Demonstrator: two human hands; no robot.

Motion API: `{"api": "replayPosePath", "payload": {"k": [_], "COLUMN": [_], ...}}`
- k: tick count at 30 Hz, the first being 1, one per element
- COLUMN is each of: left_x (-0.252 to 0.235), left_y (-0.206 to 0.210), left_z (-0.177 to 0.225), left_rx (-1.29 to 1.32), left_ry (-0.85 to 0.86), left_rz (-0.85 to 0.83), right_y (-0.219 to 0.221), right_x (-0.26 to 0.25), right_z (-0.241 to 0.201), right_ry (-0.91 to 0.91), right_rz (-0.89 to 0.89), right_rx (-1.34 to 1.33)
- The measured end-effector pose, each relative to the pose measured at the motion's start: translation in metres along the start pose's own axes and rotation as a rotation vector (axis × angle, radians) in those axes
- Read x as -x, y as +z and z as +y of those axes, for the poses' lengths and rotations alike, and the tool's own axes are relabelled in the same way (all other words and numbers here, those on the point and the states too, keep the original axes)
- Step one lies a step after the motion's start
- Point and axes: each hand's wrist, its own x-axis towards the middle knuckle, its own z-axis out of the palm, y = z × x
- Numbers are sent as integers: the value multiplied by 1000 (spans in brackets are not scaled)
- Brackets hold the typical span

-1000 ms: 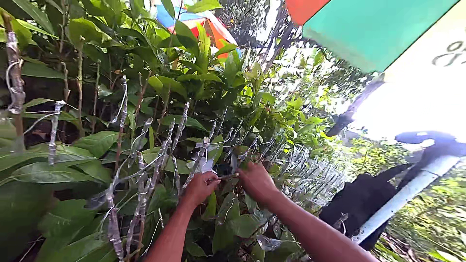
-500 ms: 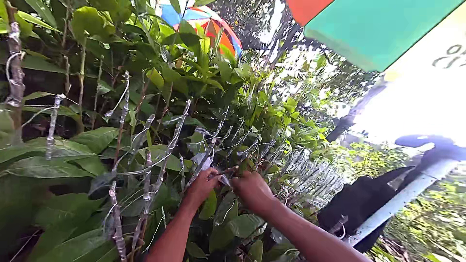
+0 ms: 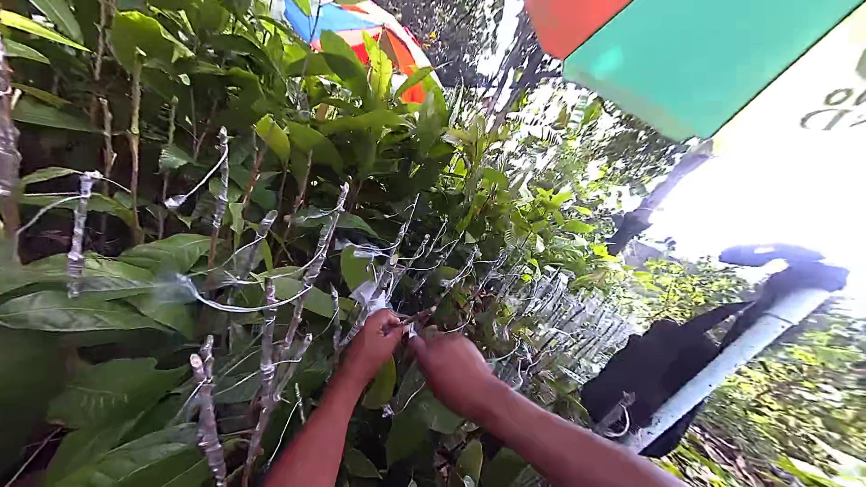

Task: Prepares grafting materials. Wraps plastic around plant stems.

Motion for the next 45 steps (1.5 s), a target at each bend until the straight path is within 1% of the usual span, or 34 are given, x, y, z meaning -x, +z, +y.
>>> {"api": "replayPosePath", "payload": {"k": [2, 3, 4, 5, 6, 7, 8, 10, 13, 14, 16, 17, 18, 19, 20, 21, 22, 23, 24, 25, 26, 27, 28, 29, 30, 31, 33, 34, 36, 37, 39, 41, 43, 45], "left_x": [-1, 0, 2, 3, 4, 5, 4, 4, 5, 4, 0, -2, -1, 1, 3, 4, 3, 1, -2, -2, -2, 1, 3, 5, 4, 2, -3, -4, -2, -1, -1, -4, -2, -1], "left_y": [5, 7, 6, 7, 9, 9, 6, 3, -2, -3, 3, 8, 12, 16, 18, 20, 18, 12, 8, 6, 6, 8, 12, 15, 13, 5, -5, -7, -3, 2, 2, -3, -3, -3], "left_z": [2, 2, 3, -1, -10, -16, -17, -13, -2, 0, -1, -1, 0, 0, -2, -5, -6, -5, -4, -2, 2, 7, 9, 7, 7, 8, 11, 15, 23, 21, 18, 20, 24, 28], "left_rx": [-115, -172, -201, -221, -224, -220, -211, -180, -83, -46, -42, -83, -143, -200, -226, -248, -259, -262, -262, -265, -294, -328, -350, -352, -333, -305, -240, -229, -257, -280, -266, -257, -242, -226], "left_ry": [38, 78, 94, 138, 231, 290, 300, 262, 149, 107, 82, 92, 117, 159, 214, 270, 293, 289, 281, 268, 251, 226, 218, 251, 263, 261, 242, 228, 205, 236, 260, 232, 198, 185], "left_rz": [-54, -88, -147, -161, -108, -48, -4, 67, 99, 98, 87, 66, 30, -3, -17, -15, -4, 11, 35, 57, 59, 24, -10, -19, -22, -6, 55, 66, 21, 13, 14, 47, 85, 125], "right_y": [-14, -26, -38, -46, -45, -37, -26, -8, 2, 3, -2, -7, -15, -26, -39, -46, -44, -37, -30, -27, -31, -41, -53, -58, -54, -44, -26, -30, -55, -65, -59, -51, -50, -49], "right_x": [6, 1, -7, -16, -25, -30, -33, -32, -17, -8, 15, 22, 22, 17, 8, 0, -4, -4, 1, 8, 11, 8, 2, -6, -10, -9, 1, 6, 0, -9, -23, -22, -13, -1], "right_z": [-22, -17, 0, 24, 46, 60, 62, 54, 50, 39, 2, -11, -13, -3, 18, 40, 53, 52, 38, 22, 10, 9, 20, 37, 51, 53, 36, 24, 21, 33, 54, 49, 46, 36], "right_ry": [-89, -105, -123, -125, -99, -44, 15, 79, 137, 128, 27, -53, -114, -140, -140, -91, -18, 30, 36, -7, -69, -113, -127, -97, -47, -27, -110, -144, -165, -139, -44, 23, 74, 53], "right_rz": [-1, -10, -5, -19, -21, -8, 1, -24, -26, -20, -10, 19, 58, 97, 110, 105, 100, 93, 76, 70, 77, 97, 98, 85, 96, 133, 262, 263, 194, 153, 134, 116, 79, 34], "right_rx": [-101, -225, -375, -484, -482, -358, -192, -7, -50, -54, -58, -122, -238, -380, -455, -401, -256, -128, -49, -29, -85, -194, -268, -238, -132, -37, 42, -41, -281, -287, -63, 70, 60, -11]}}
